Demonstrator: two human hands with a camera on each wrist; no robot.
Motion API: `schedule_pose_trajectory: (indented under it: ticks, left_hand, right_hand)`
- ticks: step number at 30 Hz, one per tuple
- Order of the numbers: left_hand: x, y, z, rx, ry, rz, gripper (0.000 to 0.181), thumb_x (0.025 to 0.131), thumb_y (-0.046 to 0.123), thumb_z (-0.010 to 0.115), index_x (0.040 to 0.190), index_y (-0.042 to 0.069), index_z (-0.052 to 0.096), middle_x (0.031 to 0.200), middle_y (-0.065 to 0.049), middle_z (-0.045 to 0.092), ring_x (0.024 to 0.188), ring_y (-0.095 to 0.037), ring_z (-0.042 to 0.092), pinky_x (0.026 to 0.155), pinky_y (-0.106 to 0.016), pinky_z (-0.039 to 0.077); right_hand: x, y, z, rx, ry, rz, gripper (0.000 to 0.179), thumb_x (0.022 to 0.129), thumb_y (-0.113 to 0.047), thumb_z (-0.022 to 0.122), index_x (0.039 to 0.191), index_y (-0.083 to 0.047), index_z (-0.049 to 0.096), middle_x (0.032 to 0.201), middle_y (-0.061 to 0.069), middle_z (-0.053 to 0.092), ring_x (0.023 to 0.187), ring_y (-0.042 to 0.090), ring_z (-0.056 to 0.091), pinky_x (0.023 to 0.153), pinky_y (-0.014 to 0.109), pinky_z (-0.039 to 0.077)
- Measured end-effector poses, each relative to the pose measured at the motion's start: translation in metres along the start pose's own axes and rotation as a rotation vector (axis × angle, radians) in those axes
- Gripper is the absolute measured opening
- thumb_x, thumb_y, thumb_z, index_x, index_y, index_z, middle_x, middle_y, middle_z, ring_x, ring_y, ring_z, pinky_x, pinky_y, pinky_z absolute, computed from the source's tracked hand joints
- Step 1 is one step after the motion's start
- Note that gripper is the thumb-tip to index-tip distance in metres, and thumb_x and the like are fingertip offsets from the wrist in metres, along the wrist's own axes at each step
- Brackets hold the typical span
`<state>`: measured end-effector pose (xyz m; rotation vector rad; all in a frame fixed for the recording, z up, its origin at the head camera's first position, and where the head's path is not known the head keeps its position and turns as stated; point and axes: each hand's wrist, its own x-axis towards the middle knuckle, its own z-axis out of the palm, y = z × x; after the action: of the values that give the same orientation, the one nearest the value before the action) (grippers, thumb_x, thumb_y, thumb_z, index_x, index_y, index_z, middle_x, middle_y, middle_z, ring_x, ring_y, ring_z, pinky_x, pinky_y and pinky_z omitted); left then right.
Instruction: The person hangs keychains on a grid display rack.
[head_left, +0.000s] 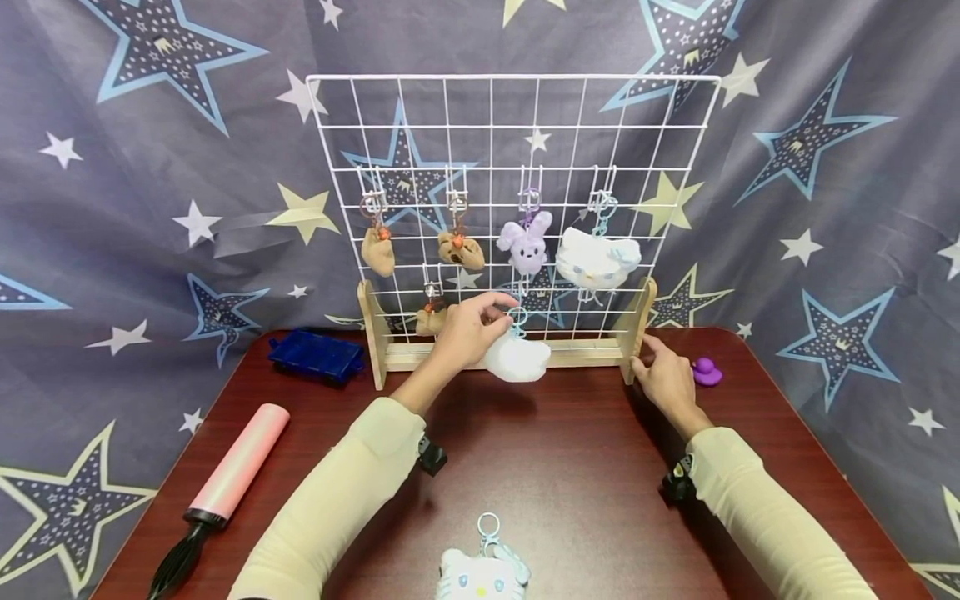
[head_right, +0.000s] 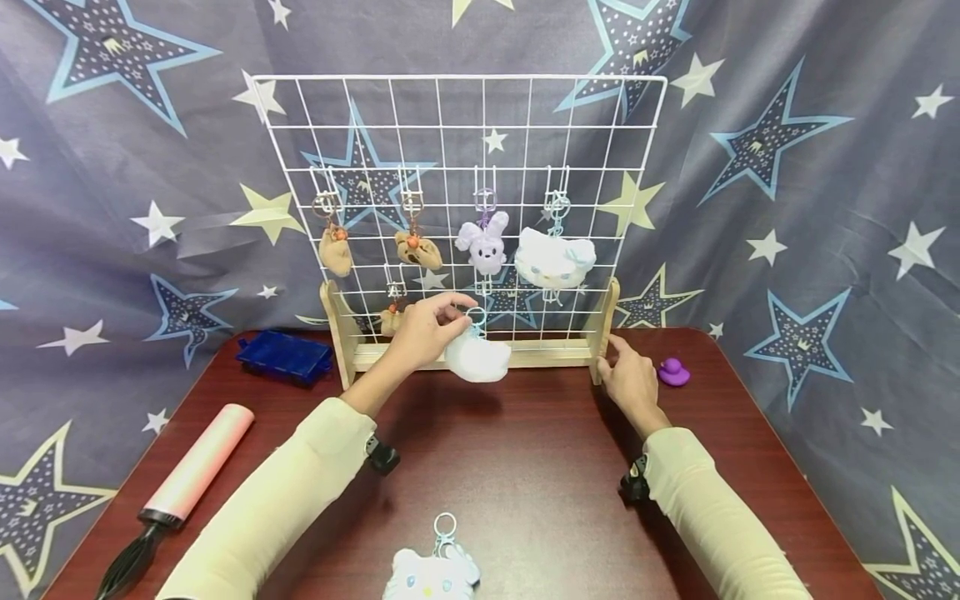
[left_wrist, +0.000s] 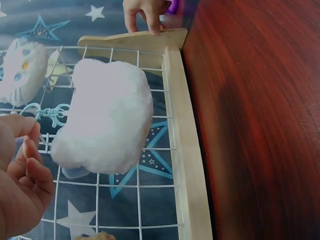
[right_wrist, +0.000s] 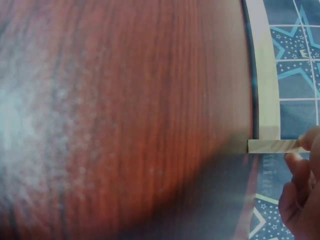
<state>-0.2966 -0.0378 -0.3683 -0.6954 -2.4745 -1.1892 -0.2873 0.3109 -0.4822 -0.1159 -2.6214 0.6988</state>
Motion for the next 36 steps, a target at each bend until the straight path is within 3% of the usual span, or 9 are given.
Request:
schedule_pose_trajectory:
  ticks: [8,12,22,30,36]
  left_hand:
    - [0.012,0.004,0.004,-0.028,0.039,-0.039,0.023,0.093,0.017,0.072,0.115,0.02,0.075,0.088,-0.002,0.079,0.078,-0.015,0.071,0.07,-0.028,0.052]
    - [0.014,0.004,0.006,-0.032,0.048,-0.064,0.023,0.093,0.017,0.071,0.116,0.021,0.075,0.087,-0.002,0.078,0.077,-0.015,0.07,0.067,-0.026,0.051]
    - [0.017,0.002,0.009,-0.029,0.049,-0.117,0.024,0.093,0.016,0.07,0.116,0.022,0.075,0.089,-0.001,0.077,0.077,-0.015,0.069,0.065,-0.026,0.049]
    - [0.017,-0.001,0.006,-0.011,0.075,-0.107,0.03,0.09,0.014,0.066,0.119,0.017,0.074,0.091,-0.002,0.078,0.077,-0.016,0.066,0.069,-0.026,0.048]
    - [0.01,-0.002,0.0,-0.018,0.042,-0.137,0.027,0.092,0.015,0.066,0.118,0.017,0.074,0.093,-0.002,0.078,0.078,-0.015,0.069,0.07,-0.026,0.05]
  right_hand:
    - [-0.001,0.0,0.001,-0.001,0.004,0.005,0.048,0.093,-0.024,0.068,0.139,-0.016,0.061,0.098,0.013,0.079,0.097,0.047,0.071,0.076,0.059,0.052]
    - [-0.001,-0.001,0.001,0.001,-0.003,0.01,0.048,0.092,-0.024,0.068,0.139,-0.016,0.061,0.099,0.013,0.079,0.098,0.047,0.071,0.077,0.059,0.052]
    - [-0.002,-0.003,0.002,0.006,-0.001,0.003,0.048,0.091,-0.022,0.067,0.138,-0.016,0.061,0.098,0.012,0.079,0.097,0.045,0.072,0.076,0.058,0.053]
    - [-0.001,-0.002,0.001,0.004,0.005,-0.004,0.047,0.092,-0.023,0.068,0.138,-0.016,0.061,0.097,0.012,0.079,0.097,0.046,0.072,0.076,0.058,0.053]
    - [-0.001,-0.001,0.0,0.002,0.002,0.011,0.048,0.092,-0.024,0.068,0.139,-0.017,0.061,0.098,0.012,0.079,0.099,0.047,0.071,0.078,0.059,0.053]
